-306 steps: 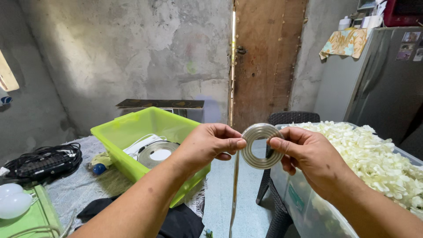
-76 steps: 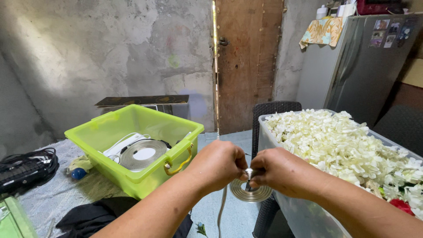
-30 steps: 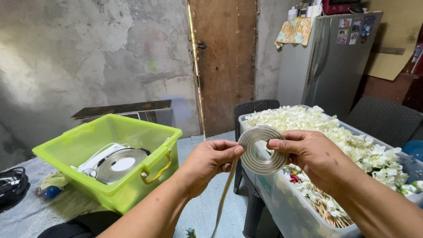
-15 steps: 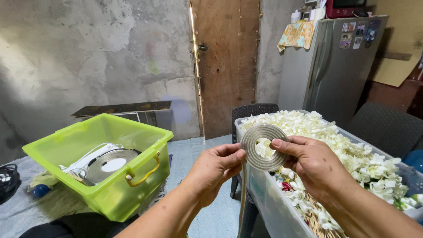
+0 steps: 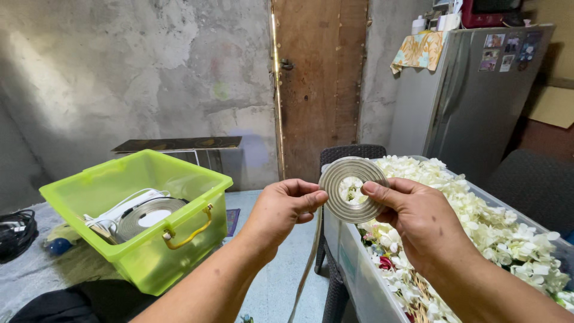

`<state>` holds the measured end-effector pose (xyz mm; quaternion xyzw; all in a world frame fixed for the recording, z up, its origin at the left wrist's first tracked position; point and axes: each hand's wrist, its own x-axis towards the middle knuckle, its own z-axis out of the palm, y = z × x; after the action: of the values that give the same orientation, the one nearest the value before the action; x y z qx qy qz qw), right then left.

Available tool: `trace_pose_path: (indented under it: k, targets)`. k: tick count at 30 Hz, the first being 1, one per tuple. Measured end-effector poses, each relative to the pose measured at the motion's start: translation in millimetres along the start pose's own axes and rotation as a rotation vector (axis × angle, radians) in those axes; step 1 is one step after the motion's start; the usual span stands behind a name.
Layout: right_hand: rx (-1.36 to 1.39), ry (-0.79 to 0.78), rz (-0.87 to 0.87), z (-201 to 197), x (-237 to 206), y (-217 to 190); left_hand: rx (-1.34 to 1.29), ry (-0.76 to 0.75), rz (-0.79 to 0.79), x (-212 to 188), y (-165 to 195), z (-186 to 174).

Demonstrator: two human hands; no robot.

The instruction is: The person places a coiled LED strip light into a green storage bin, then lifts the strip and rewinds it by hand into a tight roll, looping the flexible tube around their fingers while holding the growing coil. The coiled strip remains in their hands at the end.

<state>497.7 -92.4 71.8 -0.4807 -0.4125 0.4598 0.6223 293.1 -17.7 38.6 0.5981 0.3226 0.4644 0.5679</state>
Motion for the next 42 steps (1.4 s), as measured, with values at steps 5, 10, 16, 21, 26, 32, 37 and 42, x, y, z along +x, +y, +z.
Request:
trace_pose_path:
  k: [5,10,16,21,26,32,37,42]
  targets:
    - [0.015,0.082,0.039,9,-8,2,-0.087,-0.022,-0.026,-4,-1,-3]
    - [0.082,0.07,0.034,17,-18,7,-0.257,-0.026,-0.074,-21,-11,3]
    - [0.168,0.163,0.064,29,-26,16,-0.312,-0.098,-0.151,-37,-15,-1]
    - [0.182,0.142,0.062,40,-39,31,-0.212,-0.087,-0.165,-39,-4,-20]
    - [-0.07,0.069,0.198,47,-56,35,0.117,-0.162,-0.081,-34,19,-44]
    - [-0.729,-0.017,0.103,51,-48,9,0.656,-0.191,0.047,-42,49,-59]
    - [-0.894,-0.114,0.025,64,-42,-1,0.782,-0.2,0.073,-53,60,-56]
    - [-0.846,-0.176,0.039,75,-46,-8,0.824,-0.195,0.069,-59,65,-59]
